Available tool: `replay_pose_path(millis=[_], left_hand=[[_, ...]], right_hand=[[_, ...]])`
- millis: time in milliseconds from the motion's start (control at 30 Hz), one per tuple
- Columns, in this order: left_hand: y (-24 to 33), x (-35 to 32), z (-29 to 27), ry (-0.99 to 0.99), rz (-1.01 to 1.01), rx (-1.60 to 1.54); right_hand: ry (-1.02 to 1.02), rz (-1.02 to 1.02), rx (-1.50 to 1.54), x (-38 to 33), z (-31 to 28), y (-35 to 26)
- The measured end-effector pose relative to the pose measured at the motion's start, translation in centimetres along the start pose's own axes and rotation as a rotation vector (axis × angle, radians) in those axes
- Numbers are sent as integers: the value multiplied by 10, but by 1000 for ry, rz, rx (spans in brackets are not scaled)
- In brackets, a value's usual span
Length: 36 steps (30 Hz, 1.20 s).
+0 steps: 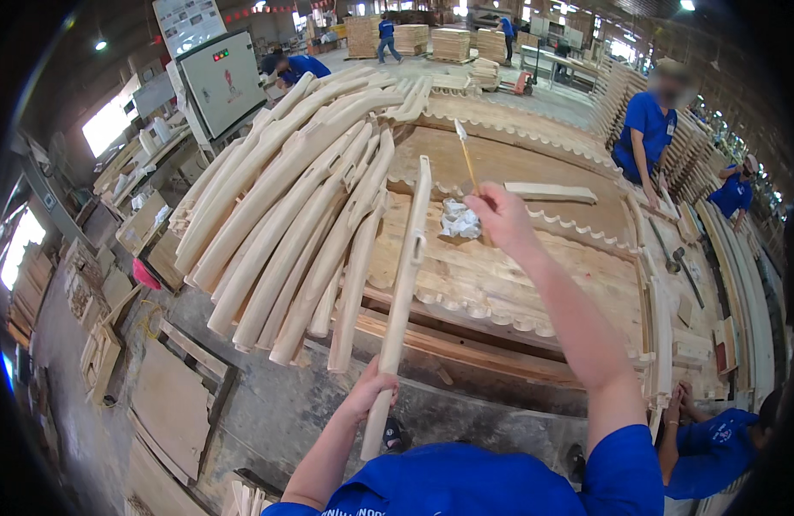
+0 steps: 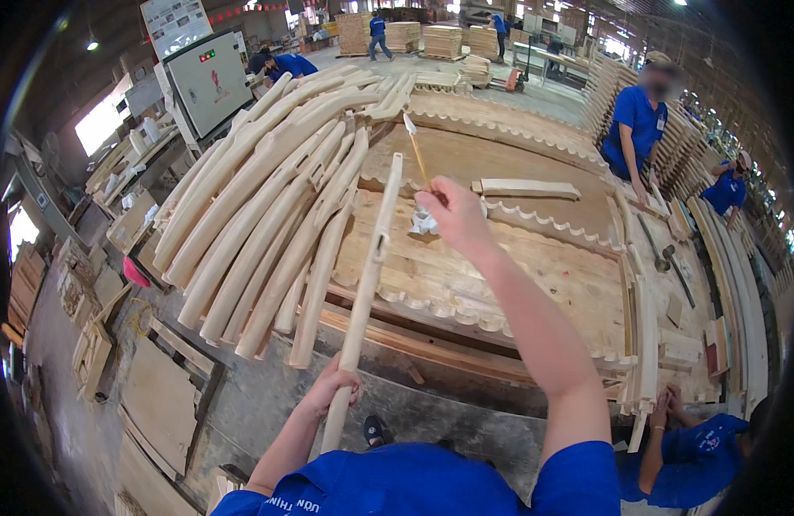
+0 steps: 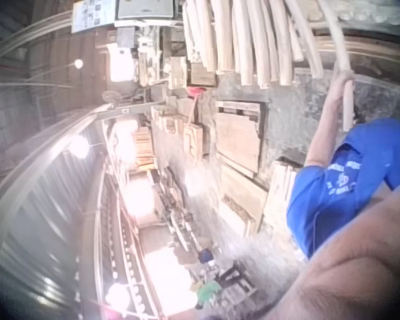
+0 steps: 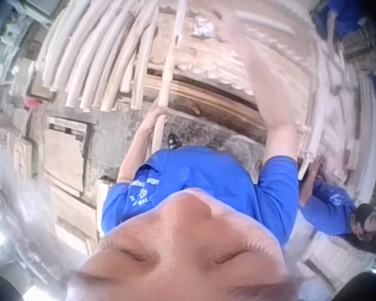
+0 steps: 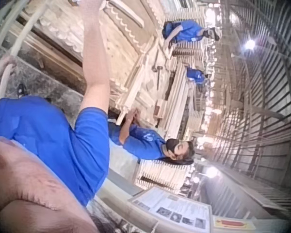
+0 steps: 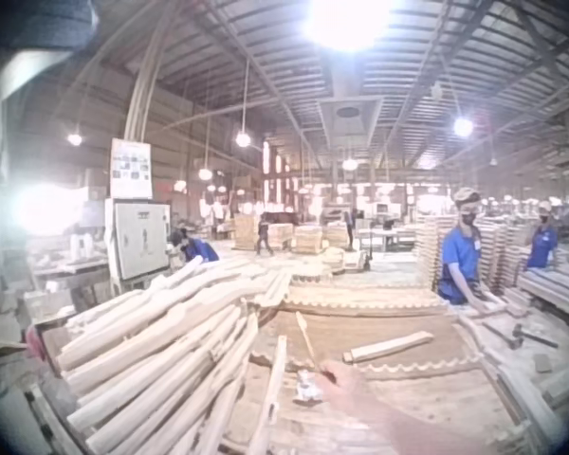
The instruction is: The person picks up wooden chair legs from a pile, applies glue to the ends using a small stick, and places them back on the workbench. The person repeats this process for multiple pieces in a factory setting.
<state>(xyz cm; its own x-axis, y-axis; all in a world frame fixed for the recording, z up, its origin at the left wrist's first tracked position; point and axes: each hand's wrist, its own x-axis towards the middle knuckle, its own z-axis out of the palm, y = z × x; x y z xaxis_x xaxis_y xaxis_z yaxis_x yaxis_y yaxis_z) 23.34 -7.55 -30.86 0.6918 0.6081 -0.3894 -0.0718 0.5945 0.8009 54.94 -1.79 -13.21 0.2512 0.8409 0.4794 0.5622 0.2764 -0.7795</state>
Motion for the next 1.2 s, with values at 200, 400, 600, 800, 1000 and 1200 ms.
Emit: replay_pose_path(millis=[200,400,600,800,1000,1200], left_hand=[[10,-7,11,69,-11,44],[13,-7,19,80,-18,56],[6,-4,8,35,-31,16],[7,0,4,67,-16,113],[4,0,-2,21,-25,38],[6,1,-3,23,-46,40]], right_hand=[[38,29,328,16,67,15],[0,90,312,16,91,48],[-7,77,-130,12,99,63],[-147,478,215,25,86,67],[-171,405,186,30,80,61],[-255,500,258,29,82,62]])
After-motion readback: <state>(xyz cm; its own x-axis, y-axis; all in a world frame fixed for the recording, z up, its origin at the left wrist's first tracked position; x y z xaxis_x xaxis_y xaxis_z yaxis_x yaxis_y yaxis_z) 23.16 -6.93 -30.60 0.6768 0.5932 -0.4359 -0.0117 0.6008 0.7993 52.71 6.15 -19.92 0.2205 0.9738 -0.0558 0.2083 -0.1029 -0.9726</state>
